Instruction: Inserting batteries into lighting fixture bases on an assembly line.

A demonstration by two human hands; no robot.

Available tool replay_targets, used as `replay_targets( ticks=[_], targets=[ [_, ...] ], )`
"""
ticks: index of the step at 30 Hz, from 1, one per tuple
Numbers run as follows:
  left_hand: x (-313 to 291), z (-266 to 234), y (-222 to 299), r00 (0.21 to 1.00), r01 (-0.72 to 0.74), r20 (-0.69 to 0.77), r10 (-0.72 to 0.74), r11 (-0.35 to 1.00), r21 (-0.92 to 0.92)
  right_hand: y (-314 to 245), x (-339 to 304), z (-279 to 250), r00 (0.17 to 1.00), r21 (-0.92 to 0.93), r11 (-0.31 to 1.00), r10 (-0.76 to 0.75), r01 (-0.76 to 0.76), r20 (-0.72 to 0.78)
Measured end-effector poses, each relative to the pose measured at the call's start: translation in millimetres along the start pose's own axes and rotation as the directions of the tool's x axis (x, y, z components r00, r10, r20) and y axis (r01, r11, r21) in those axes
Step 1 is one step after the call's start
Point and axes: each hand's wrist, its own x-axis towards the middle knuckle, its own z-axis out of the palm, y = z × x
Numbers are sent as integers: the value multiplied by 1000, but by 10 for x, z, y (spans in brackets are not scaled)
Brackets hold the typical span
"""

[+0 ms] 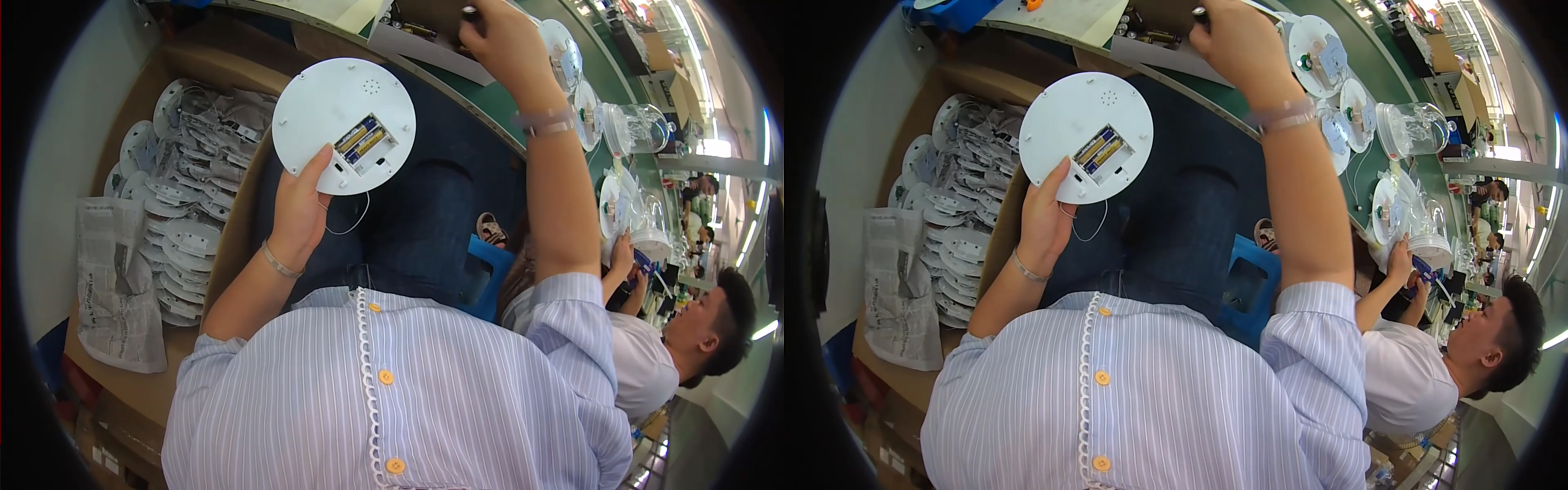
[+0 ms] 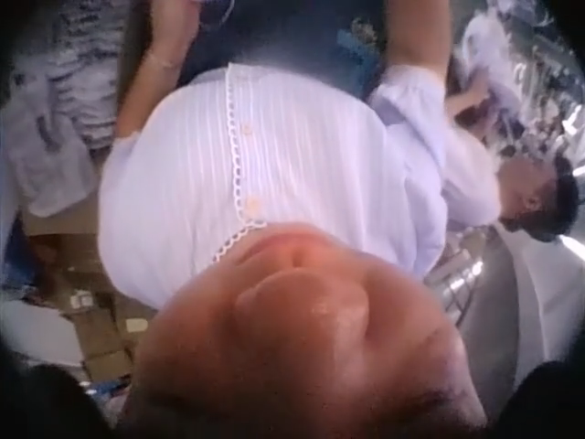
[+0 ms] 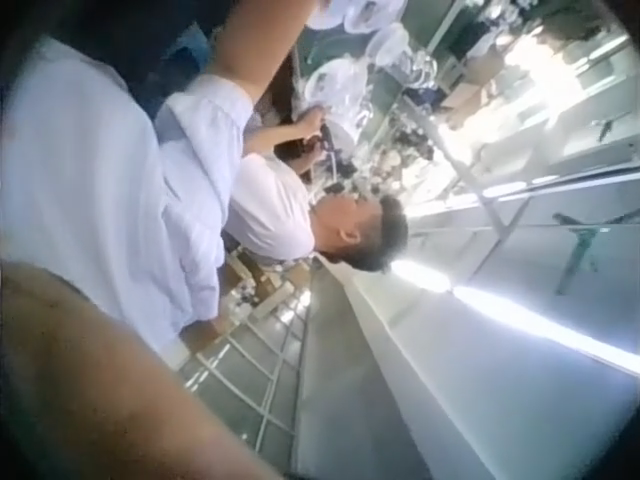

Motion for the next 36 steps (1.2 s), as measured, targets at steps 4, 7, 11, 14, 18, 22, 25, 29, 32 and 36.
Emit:
replay_targets(
  ticks=[4,7,11,14,18,22,25,29,32,36],
  targets=[
    [5,48,-28,1000,6,-3,-6,1000,-30,11,-644,198,991,717,695,128,-63,-37],
    [22,57,-86,1000,7,-9,-7,1000,21,-212,-1051,400,965,836,485,176,-257,195],
    [-25,124,-105,1000,-9,4,9,1000,20,-224,-1254,561,946,759,567,240,-320,219],
    [-63,145,-121,999,-28,31,26,998,55,-222,-1295,563,982,643,742,132,-189,136],
    [-79,172,-120,999,-24,26,23,999,35,-216,-1294,580,970,455,890,114,-4,-215],
    [-106,196,-136,996,-55,71,50,996,69,-122,-1318,577,841,856,38,218,-515,496],
    [-118,188,-144,997,-49,63,45,997,65,-127,-1347,613,835,853,-105,174,-512,523],
    [-115,198,-125,998,-49,48,46,997,59,-150,-1350,575,831,848,-89,171,-522,530],
    [-119,203,-133,997,-66,45,63,995,75,-147,-1345,573,835,850,-61,159,-524,526],
    [-127,181,-159,996,-90,39,86,991,97,-130,-1345,577,813,822,15,165,-569,559]
  ],
)
